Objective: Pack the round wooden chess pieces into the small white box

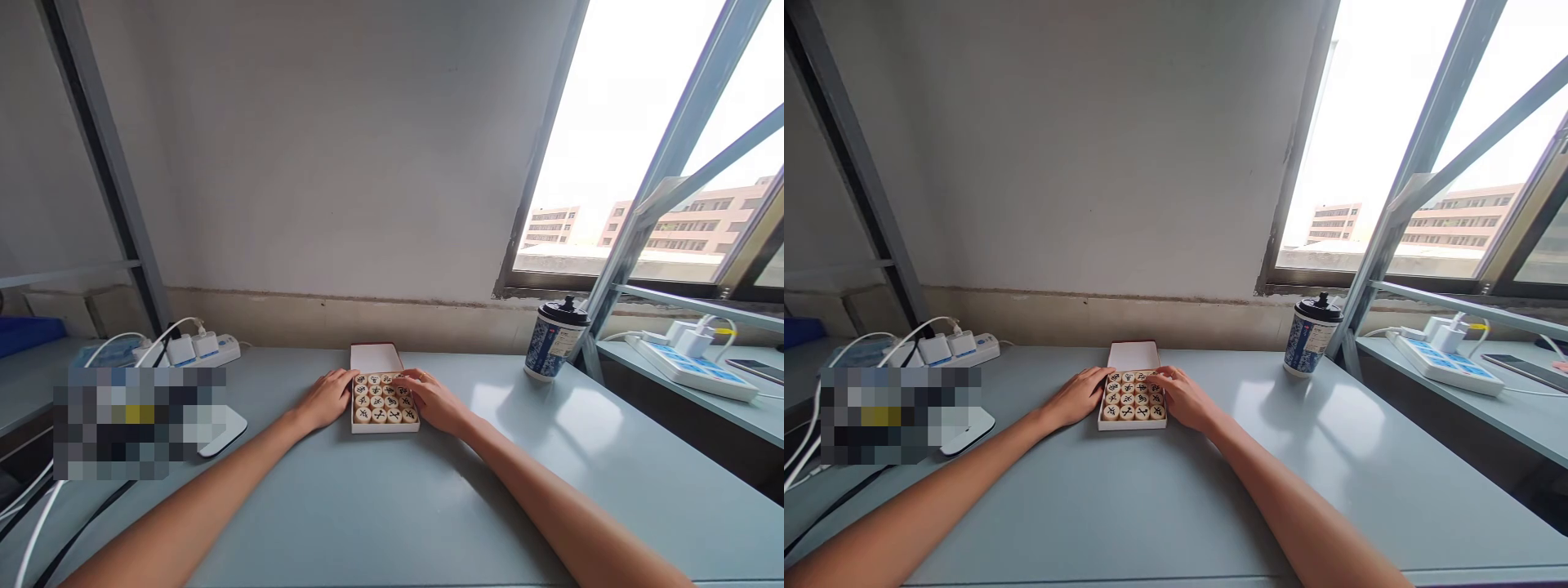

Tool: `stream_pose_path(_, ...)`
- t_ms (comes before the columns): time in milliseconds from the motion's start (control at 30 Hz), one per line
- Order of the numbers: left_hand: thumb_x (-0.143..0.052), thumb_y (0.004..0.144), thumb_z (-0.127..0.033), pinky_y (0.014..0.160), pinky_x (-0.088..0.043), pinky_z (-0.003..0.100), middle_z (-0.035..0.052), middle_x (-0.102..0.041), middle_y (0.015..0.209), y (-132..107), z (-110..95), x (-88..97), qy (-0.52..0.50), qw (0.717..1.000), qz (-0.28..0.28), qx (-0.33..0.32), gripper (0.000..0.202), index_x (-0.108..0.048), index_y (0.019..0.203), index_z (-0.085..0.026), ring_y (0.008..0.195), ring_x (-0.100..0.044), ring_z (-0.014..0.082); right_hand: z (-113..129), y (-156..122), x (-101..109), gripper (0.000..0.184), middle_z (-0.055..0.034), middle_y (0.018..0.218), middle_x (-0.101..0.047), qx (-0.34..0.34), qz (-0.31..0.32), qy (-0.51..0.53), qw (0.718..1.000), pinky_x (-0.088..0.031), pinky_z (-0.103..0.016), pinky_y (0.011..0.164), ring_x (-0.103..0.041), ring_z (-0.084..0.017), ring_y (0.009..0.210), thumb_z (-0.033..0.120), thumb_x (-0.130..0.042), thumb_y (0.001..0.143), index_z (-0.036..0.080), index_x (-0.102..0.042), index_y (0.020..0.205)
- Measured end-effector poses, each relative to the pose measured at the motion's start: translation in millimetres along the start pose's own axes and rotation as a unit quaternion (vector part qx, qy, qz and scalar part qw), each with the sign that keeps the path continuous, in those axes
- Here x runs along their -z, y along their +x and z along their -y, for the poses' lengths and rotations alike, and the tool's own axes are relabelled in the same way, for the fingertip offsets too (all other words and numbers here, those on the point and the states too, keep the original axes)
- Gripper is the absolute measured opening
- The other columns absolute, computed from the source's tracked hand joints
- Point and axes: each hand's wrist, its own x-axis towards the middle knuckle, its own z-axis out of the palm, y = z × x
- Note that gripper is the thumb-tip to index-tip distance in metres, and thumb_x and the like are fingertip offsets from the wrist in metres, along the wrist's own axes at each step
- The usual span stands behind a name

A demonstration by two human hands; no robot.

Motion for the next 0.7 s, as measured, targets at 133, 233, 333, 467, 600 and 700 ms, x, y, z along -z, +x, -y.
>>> stream_pose_path(133, -0.054, 0.096, -0.032, 0.097, -0.048, 0.048, 0.0103, -0.058, 0.126, -0.3, -0.5, 0.5, 0.001, 1.0, 0.0, 0.002, 0.032, -0.056, 0.124, -0.018, 0.112, -0.058, 0.0236, 0.4, -0.7, 2.3, 0.065, -0.0078, 0.129, -0.056, 0.003, -0.003, 0.001, 1.0, -0.051, -0.037, 0.095, -0.058, -0.021, 0.116, -0.007, -0.038, 0.076, 0.028, -0.06, 0.126)
stream_pose_path(233, -0.054, 0.095, -0.032, 0.097, -0.048, 0.048, 0.0104, -0.058, 0.126, -0.4, -1.3, 0.8, 0.002, 1.0, 0.0, 0.001, 0.032, -0.056, 0.124, -0.018, 0.112, -0.058, 0.0239, 1.5, -2.0, 2.9, 0.067, -0.007, 0.133, -0.055, 0.005, 0.001, 0.004, 1.0, -0.05, -0.036, 0.098, -0.057, -0.02, 0.119, -0.008, -0.039, 0.072, 0.027, -0.061, 0.125)
stream_pose_path(333, -0.054, 0.096, -0.032, 0.098, -0.047, 0.048, 0.0104, -0.058, 0.127, -0.3, -1.4, 0.7, 0.002, 1.0, -0.001, -0.004, 0.032, -0.056, 0.124, -0.019, 0.113, -0.058, 0.0239, 2.3, -2.4, 2.7, 0.064, -0.0072, 0.137, -0.053, 0.006, 0.008, 0.004, 1.0, -0.049, -0.036, 0.099, -0.056, -0.021, 0.12, -0.006, -0.042, 0.074, 0.027, -0.061, 0.126)
stream_pose_path(467, -0.054, 0.096, -0.032, 0.098, -0.047, 0.048, 0.0104, -0.058, 0.127, -0.1, -1.0, 0.2, 0.003, 1.0, -0.002, -0.008, 0.032, -0.057, 0.124, -0.019, 0.113, -0.058, 0.0238, 1.3, -1.6, 2.5, 0.063, -0.0067, 0.138, -0.054, 0.007, 0.018, -0.007, 1.0, -0.049, -0.037, 0.099, -0.056, -0.022, 0.121, -0.005, -0.042, 0.077, 0.028, -0.061, 0.127)
stream_pose_path(600, -0.054, 0.095, -0.031, 0.097, -0.049, 0.047, 0.0104, -0.058, 0.127, -0.5, -1.2, 0.9, 0.009, 1.0, 0.0, -0.01, 0.032, -0.056, 0.125, -0.019, 0.111, -0.059, 0.0236, 0.0, -1.2, 0.5, 0.062, -0.009, 0.137, -0.054, 0.008, 0.02, -0.022, 1.0, -0.048, -0.041, 0.1, -0.056, -0.025, 0.12, -0.003, -0.044, 0.078, 0.028, -0.06, 0.13)
stream_pose_path(700, -0.054, 0.096, -0.031, 0.096, -0.049, 0.047, 0.0104, -0.058, 0.127, -0.8, -1.3, 1.7, 0.012, 1.0, 0.002, -0.012, 0.032, -0.056, 0.125, -0.019, 0.111, -0.059, 0.0234, 0.5, -1.3, -1.7, 0.06, -0.0097, 0.135, -0.054, 0.002, 0.017, -0.027, 0.999, -0.049, -0.039, 0.098, -0.058, -0.024, 0.116, -0.003, -0.044, 0.079, 0.027, -0.06, 0.129)
